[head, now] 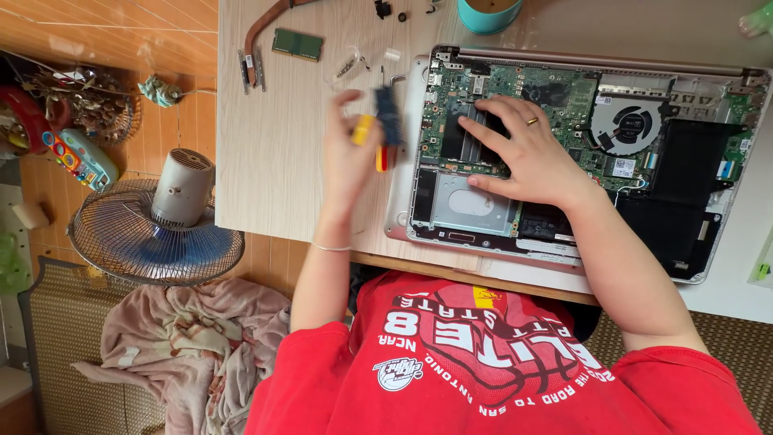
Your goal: The person examines the internal components of a laptop and reassembles it.
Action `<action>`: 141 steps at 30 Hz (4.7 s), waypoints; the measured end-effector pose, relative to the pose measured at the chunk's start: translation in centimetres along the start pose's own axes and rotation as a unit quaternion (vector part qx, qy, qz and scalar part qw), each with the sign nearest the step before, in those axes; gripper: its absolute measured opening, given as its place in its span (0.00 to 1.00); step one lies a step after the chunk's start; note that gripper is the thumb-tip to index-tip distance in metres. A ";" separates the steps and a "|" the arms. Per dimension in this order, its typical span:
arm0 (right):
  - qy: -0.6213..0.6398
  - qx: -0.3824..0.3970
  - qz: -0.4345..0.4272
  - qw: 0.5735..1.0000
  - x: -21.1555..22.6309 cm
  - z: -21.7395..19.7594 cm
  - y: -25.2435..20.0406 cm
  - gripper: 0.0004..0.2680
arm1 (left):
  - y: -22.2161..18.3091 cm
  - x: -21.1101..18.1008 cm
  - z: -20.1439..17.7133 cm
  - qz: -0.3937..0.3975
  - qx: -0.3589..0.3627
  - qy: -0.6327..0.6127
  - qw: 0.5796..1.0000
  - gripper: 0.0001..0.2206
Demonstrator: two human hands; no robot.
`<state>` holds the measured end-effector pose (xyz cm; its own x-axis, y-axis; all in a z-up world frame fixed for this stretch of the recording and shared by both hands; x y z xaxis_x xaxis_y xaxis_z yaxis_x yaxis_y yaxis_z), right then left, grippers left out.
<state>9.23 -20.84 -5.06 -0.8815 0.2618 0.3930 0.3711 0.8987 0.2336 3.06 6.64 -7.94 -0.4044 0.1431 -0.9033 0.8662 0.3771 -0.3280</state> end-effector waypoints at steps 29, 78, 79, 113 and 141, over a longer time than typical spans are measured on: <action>0.005 -0.004 0.000 1.000 -0.7 -0.1 -0.5 0.20 | -0.6 4.6 -8.7 0.095 -0.223 0.018 0.970 0.12; -0.167 -0.125 0.168 0.964 9.5 2.7 -13.2 0.22 | -3.5 3.2 1.1 0.133 -0.167 0.221 0.952 0.21; -0.168 -0.119 0.163 0.965 9.7 2.5 -13.1 0.23 | -4.1 3.1 0.7 0.127 -0.156 0.205 0.958 0.21; -0.185 -0.111 0.078 0.973 6.8 1.3 -11.7 0.25 | -7.7 2.8 4.6 0.125 -0.121 0.227 0.958 0.17; -0.180 -0.128 0.137 0.966 7.5 2.1 -10.8 0.27 | -8.8 -11.7 6.3 0.445 0.071 0.414 0.791 0.12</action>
<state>-1.97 -27.87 -6.52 -0.7673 0.6240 0.1479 0.6243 0.6742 0.3945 2.03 -4.12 3.73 0.3809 0.8663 -0.3230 0.9167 -0.3084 0.2539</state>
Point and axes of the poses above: each hand's wrist, its own y-axis towards the middle knuckle, its own z-axis out of the palm, x = y × z, the point moved 3 cm from there along y, towards the middle knuckle, and after that the axes turned 13 degrees about -z, right-handed, at the moved point
